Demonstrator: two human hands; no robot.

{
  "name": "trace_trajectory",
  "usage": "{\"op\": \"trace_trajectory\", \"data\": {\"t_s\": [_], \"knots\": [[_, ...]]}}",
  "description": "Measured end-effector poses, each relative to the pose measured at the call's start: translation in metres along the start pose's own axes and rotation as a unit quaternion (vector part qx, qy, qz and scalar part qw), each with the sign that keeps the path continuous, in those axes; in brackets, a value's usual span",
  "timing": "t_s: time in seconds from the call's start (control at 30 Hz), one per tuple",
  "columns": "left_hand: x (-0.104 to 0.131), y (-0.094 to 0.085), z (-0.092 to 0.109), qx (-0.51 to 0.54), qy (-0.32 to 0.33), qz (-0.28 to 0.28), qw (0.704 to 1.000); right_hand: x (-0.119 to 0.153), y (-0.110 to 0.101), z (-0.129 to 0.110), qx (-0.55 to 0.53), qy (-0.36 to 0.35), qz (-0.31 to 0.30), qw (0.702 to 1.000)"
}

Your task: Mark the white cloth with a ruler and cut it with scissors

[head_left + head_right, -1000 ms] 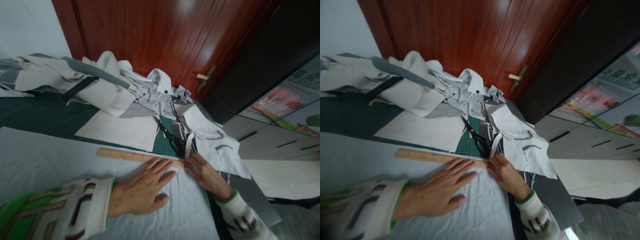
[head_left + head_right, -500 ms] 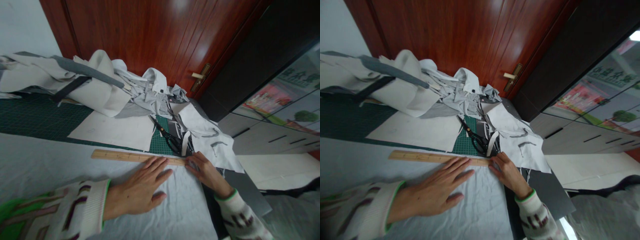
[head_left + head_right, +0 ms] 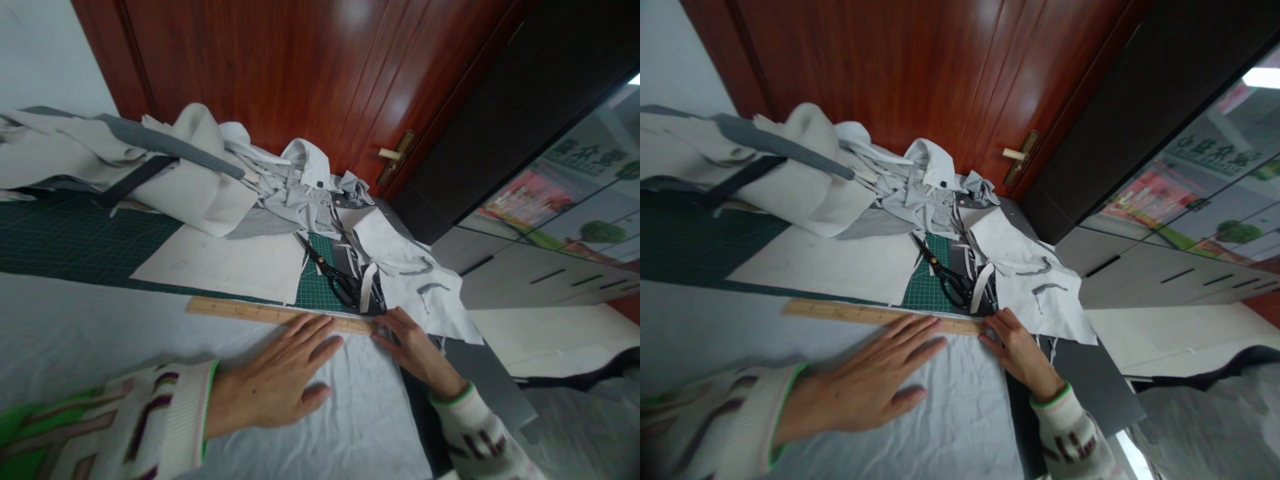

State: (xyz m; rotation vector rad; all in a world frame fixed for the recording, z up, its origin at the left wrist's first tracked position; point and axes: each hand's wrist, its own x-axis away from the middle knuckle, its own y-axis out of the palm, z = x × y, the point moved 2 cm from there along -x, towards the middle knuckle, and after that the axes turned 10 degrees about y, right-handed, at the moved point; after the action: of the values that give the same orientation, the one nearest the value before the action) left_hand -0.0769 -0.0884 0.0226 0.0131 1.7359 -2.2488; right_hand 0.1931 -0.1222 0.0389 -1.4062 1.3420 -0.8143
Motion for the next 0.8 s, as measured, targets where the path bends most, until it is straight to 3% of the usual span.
{"op": "trace_trajectory", "data": {"t_s": [0.33, 0.63, 0.8], "knots": [[0.001, 0.011, -0.002, 0.013, -0.045, 0.024, 0.999, 0.015, -0.004, 0.03, 0.059, -0.019, 0.014, 0.998], [0.003, 0.014, -0.002, 0.009, -0.044, 0.05, 0.998, 0.019, -0.006, 0.03, 0.05, -0.011, 0.027, 0.998], [0.002, 0.012, 0.0, 0.008, -0.05, 0.024, 0.998, 0.023, -0.005, 0.032, 0.046, -0.005, 0.048, 0.998]]}}
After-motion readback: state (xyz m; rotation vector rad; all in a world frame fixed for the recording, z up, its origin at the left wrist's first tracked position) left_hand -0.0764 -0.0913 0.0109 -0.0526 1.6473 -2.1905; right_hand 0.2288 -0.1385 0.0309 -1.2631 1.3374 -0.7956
